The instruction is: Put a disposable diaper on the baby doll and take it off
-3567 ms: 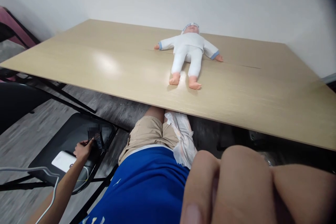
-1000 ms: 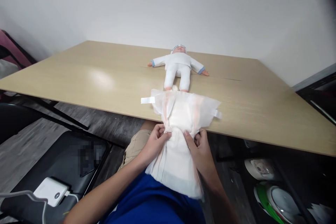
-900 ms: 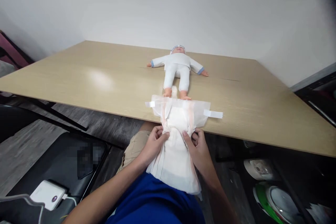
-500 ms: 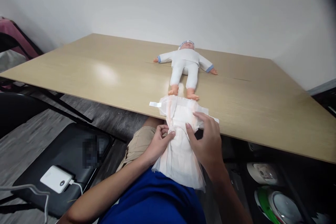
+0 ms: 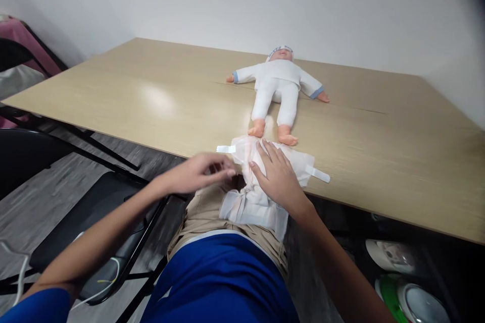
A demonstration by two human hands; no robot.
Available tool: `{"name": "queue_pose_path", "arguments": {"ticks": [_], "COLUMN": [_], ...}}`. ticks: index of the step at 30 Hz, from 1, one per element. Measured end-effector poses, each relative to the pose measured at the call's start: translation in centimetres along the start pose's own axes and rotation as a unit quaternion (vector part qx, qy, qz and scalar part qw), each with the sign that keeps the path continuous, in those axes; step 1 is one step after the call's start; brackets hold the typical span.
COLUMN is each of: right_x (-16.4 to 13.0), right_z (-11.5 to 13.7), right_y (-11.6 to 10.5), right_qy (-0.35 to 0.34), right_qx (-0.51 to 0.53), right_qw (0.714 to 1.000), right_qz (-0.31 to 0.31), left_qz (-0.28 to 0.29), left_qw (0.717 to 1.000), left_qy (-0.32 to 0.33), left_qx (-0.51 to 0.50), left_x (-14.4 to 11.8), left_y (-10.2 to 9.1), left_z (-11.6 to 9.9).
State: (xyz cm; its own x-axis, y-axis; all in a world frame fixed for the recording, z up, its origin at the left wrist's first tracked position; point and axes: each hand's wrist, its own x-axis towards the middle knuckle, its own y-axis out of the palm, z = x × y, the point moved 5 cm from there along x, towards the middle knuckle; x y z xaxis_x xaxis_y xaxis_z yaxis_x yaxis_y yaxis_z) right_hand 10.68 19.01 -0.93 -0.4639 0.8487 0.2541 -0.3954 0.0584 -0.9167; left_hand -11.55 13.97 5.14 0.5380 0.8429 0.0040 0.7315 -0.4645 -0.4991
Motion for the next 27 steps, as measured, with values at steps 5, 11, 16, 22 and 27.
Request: {"name": "queue_pose_path", "arguments": {"ticks": [5, 11, 16, 22, 27], "right_x": [0.1, 0.1, 0.1, 0.0, 0.7], "right_z": [0.0, 0.3, 0.1, -0.1, -1.0], "right_y": [0.2, -0.4, -0.6, -0.7, -0.6], "right_qy": [0.007, -0.001, 0.007, 0.015, 0.018], "right_qx": [-0.011, 0.004, 0.009, 0.018, 0.024], "right_qw": [1.000, 1.000, 1.000, 1.000, 0.999], "right_qz": [-0.001, -0.012, -0.010, -0.001, 0.031], "left_qz": [-0.113, -0.015, 0.102, 0.154, 0.104], "left_qw": [0.950, 0.890, 0.858, 0.841, 0.850], "left_qy": [0.180, 0.230, 0.311, 0.350, 0.404], "left_qx": [0.229, 0.394, 0.396, 0.384, 0.323], "left_x": [7.3, 19.2, 24.0, 26.3, 27.3], "left_y": [-7.4, -6.7, -3.3, -1.0, -0.7], "left_z": [0.1, 4.8, 3.1, 1.9, 1.4]}}
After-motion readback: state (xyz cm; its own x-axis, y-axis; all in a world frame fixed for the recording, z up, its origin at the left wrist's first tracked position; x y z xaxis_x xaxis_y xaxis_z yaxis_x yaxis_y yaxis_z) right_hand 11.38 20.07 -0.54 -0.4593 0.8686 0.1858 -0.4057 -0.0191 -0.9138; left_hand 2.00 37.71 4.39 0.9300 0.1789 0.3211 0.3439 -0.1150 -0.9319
